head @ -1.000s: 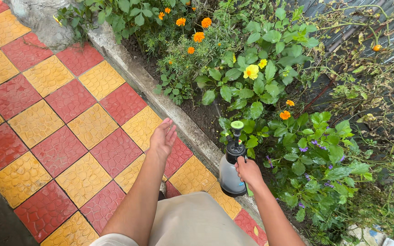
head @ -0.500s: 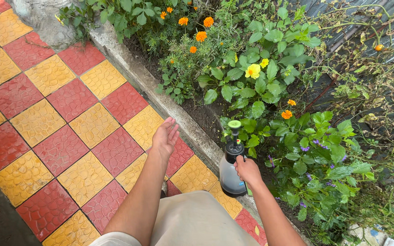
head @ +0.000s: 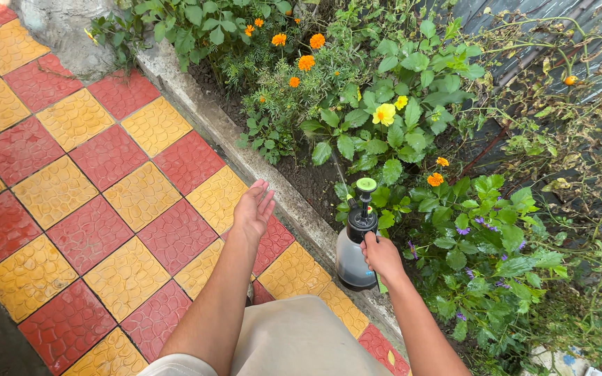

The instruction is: The person sprays a garden bed with a handheld pressure sprayer, moving along a tiled walkway to cover various plants and flowers. The person holds the sprayer in the right hand and walks slowly while applying the liquid to the foliage.

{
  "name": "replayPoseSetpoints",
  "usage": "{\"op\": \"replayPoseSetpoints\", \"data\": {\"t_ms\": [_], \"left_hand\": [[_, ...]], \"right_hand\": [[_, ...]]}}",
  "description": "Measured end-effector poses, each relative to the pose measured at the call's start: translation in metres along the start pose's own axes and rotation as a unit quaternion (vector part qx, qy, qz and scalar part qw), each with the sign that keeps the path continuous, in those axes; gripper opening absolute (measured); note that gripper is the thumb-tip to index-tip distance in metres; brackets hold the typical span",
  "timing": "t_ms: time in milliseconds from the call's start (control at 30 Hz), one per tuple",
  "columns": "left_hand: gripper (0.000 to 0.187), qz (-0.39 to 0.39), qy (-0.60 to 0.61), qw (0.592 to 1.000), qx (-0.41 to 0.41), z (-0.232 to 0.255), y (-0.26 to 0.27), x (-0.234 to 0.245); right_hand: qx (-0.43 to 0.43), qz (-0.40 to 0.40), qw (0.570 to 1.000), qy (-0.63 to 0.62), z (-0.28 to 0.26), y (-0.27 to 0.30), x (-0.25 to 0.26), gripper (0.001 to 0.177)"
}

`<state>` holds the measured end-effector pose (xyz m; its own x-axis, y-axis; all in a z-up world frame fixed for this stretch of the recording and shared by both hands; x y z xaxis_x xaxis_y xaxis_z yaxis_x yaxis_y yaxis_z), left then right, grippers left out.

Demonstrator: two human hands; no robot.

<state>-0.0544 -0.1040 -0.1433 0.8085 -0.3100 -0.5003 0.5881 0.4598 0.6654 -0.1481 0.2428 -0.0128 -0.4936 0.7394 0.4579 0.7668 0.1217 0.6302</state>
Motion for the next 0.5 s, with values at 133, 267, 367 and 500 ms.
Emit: {"op": "replayPoseSetpoints", "data": {"t_ms": [133,267,367,500], "left_hand": [[0.043,-0.001,0.01,1.0,-0.002,0.017,0.026,-0.011],[0.055,-0.011,0.012,1.0,-0.007,0.02,0.033,-0.014],[0.061,-0.016,0.012,1.0,-0.003,0.02,0.031,-0.01],[0.067,-0.028,0.043,0.999,0.017,0.024,0.031,-0.015]], "right_hand": [[0.002,-0.009,1.0,0.012,-0.002,-0.01,-0.005,0.042],[0.009,-0.018,1.0,0.024,-0.014,-0.001,-0.009,0.043],[0.013,-0.027,0.999,0.036,-0.017,-0.003,-0.014,0.042],[-0.004,0.004,1.0,-0.011,-0.01,-0.015,-0.006,0.039]]}}
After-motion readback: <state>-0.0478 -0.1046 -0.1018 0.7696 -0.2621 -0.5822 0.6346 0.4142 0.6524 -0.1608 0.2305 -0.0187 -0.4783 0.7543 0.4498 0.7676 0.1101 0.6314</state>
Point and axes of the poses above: each hand's wrist, its own y-axis away from the middle knuckle, its own x-axis out of the back of the hand, z = x × y, the point moved 9 cm from there along -y, towards the middle knuckle, and after that the axes turned 6 degrees about -x, right-handed, at the moved point
